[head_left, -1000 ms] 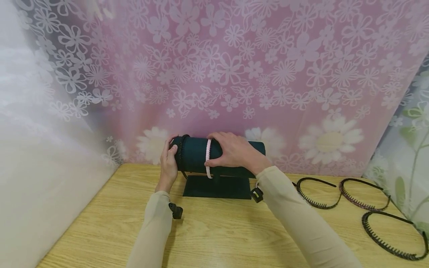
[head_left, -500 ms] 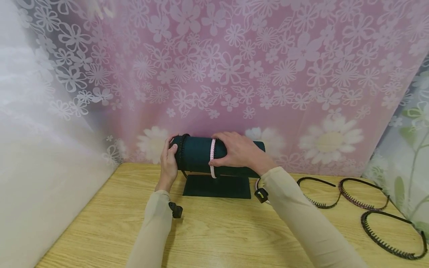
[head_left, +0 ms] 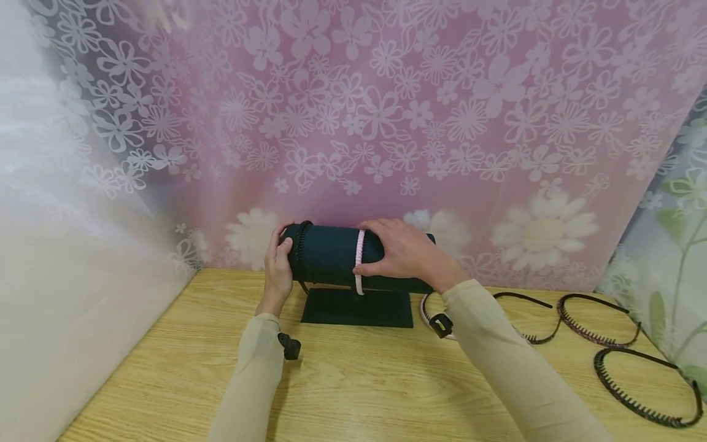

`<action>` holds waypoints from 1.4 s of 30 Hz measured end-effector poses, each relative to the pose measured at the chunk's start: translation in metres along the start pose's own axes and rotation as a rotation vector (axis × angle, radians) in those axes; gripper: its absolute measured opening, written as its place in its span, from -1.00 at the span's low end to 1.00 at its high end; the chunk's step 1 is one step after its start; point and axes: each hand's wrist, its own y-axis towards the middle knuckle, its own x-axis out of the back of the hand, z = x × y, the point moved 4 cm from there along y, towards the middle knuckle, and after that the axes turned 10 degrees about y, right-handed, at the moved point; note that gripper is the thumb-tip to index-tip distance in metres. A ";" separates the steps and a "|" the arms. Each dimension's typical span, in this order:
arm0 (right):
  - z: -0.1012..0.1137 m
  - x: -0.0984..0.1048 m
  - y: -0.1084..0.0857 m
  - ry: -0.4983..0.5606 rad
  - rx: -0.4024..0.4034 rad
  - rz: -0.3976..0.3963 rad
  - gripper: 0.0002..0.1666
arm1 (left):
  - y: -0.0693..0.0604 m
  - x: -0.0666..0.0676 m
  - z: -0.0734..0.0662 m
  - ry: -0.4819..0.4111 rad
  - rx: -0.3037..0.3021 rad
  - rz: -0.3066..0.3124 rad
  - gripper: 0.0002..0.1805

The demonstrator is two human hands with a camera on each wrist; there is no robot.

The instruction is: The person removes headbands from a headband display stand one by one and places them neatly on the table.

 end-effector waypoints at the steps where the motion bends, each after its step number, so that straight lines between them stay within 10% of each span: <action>1: -0.001 0.000 -0.001 -0.001 -0.002 -0.002 0.05 | 0.000 0.000 0.000 0.005 -0.003 -0.003 -0.48; 42: -0.019 0.009 -0.026 -0.009 -0.021 -0.044 0.06 | 0.000 0.002 -0.002 0.019 0.004 0.004 -0.47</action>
